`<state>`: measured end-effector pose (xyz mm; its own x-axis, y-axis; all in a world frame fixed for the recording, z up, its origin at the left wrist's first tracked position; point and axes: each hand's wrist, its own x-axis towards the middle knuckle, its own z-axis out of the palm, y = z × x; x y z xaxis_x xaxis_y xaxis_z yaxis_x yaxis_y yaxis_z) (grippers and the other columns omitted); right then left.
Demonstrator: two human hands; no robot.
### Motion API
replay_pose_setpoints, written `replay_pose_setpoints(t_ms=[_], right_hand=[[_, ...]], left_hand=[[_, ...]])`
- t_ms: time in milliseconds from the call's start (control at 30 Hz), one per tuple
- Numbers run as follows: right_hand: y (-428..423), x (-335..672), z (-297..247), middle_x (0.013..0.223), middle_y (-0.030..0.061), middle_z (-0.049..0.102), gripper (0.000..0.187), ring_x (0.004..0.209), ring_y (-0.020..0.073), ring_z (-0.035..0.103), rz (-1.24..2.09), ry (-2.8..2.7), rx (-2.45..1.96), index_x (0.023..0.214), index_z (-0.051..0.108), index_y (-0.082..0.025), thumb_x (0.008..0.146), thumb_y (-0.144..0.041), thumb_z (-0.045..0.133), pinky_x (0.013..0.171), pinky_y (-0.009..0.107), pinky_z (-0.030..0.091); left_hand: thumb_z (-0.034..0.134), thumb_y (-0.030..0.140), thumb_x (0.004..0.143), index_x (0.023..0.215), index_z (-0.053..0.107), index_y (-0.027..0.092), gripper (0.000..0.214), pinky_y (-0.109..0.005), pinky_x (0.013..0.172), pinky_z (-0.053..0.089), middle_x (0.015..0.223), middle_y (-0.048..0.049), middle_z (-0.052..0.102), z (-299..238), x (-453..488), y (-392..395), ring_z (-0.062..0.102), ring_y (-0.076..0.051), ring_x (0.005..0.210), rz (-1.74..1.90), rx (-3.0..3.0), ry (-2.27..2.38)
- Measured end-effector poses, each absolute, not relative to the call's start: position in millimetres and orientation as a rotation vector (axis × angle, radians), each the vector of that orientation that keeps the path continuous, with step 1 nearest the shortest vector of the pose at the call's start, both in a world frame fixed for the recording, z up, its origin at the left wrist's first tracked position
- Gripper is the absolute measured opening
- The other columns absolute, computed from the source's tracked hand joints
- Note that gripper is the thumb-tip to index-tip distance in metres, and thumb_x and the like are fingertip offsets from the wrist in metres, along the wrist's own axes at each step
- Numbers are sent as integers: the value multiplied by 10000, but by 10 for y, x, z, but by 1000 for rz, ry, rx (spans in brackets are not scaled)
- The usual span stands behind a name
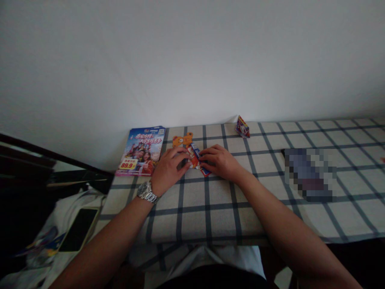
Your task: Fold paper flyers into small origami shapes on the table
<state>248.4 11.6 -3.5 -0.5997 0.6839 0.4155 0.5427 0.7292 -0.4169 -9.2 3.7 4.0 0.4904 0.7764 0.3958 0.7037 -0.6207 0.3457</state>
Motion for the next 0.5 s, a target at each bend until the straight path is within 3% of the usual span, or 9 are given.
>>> replay_pose_setpoints(t_ms=[233, 500], right_hand=[[116, 2520, -13, 1255, 107, 739, 187, 1139, 296, 663, 228, -2328, -1048, 1122, 779, -237, 978, -294, 675, 1001, 511, 550], [116, 2533, -55, 1392, 113, 681, 213, 1307, 304, 622, 292, -2344, -1007, 1175, 745, -247, 983, -292, 665, 1111, 541, 516]], left_hand=[[657, 258, 993, 1242, 702, 251, 254, -497, 1086, 505, 1305, -48, 683, -18, -94, 69, 624, -259, 1199, 720, 2622, 1160], [568, 257, 1040, 1278, 692, 249, 269, -487, 1088, 506, 1317, -58, 691, -53, -98, 85, 638, -249, 1217, 715, 2641, 1116]])
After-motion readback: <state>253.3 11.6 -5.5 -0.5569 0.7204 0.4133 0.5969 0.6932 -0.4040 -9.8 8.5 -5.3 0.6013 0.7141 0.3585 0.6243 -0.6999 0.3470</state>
